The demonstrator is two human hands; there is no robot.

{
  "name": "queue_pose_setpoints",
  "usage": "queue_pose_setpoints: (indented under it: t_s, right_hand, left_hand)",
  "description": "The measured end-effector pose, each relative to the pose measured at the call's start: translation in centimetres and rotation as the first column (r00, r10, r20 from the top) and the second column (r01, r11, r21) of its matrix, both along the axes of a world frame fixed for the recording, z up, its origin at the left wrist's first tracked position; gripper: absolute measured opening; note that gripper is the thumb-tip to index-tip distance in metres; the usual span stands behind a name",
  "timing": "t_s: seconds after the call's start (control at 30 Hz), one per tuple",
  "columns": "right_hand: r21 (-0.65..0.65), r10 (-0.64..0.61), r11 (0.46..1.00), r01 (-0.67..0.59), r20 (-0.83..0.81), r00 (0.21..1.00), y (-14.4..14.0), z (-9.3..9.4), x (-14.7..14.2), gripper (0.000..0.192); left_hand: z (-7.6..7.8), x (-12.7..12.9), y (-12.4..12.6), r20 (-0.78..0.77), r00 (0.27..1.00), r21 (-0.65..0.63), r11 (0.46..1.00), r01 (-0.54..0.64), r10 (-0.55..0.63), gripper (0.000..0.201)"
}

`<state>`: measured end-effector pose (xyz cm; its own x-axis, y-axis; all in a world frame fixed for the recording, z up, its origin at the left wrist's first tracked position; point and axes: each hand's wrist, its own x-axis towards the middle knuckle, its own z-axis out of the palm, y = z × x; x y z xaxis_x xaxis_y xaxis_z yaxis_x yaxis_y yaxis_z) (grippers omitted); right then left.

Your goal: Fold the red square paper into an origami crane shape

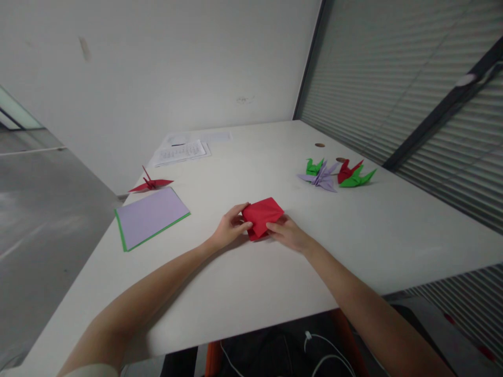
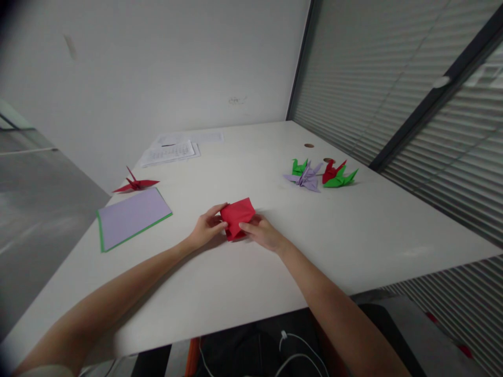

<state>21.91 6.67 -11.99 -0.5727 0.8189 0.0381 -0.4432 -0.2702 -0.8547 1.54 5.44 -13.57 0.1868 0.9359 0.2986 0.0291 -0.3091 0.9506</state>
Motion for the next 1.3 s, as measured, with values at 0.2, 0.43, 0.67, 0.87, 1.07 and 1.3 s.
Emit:
queue_pose_setpoints:
  t_s: [0.2,0.43,0.67,0.87,1.07,1.3]
  right_hand:
    - [-0.007,0.034,0.999,-0.034,-0.002,0.999,0.2,0.0,-0.1,0.031]
    - [0.018,0.113,0.993,-0.113,0.011,0.993,0.0,0.0,-0.8,0.036]
    - [0.049,0.177,0.98,-0.193,0.229,0.957,0.6,0.7,0.9,0.034]
    - [0.147,0.091,0.979,-0.142,0.31,0.946,0.7,0.9,1.0,0.042]
    - [0.231,-0.116,0.972,0.039,0.327,0.938,0.8,-0.5,-0.8,0.041]
    - [0.381,-0.153,0.925,-0.005,0.382,0.911,0.6,0.5,-0.1,0.035]
  left_hand:
    - [-0.3,-0.2,0.1,-0.151,0.988,0.068,0.998,-0.002,0.012,0.071]
    - [-0.4,-0.2,-0.1,-0.305,0.948,0.174,0.984,-0.044,0.097,0.075]
    - [-0.9,0.0,0.4,-0.344,0.925,0.143,0.983,-0.118,0.161,0.06]
    - [-0.8,-0.1,0.2,-0.412,0.907,0.173,0.985,-0.015,0.086,0.06]
    - [-1.3,0.1,0.1,-0.473,0.866,0.292,0.956,-0.022,0.164,0.09]
    - [-0.8,0.2,0.0,-0.439,0.88,0.258,0.964,-0.069,0.181,0.071]
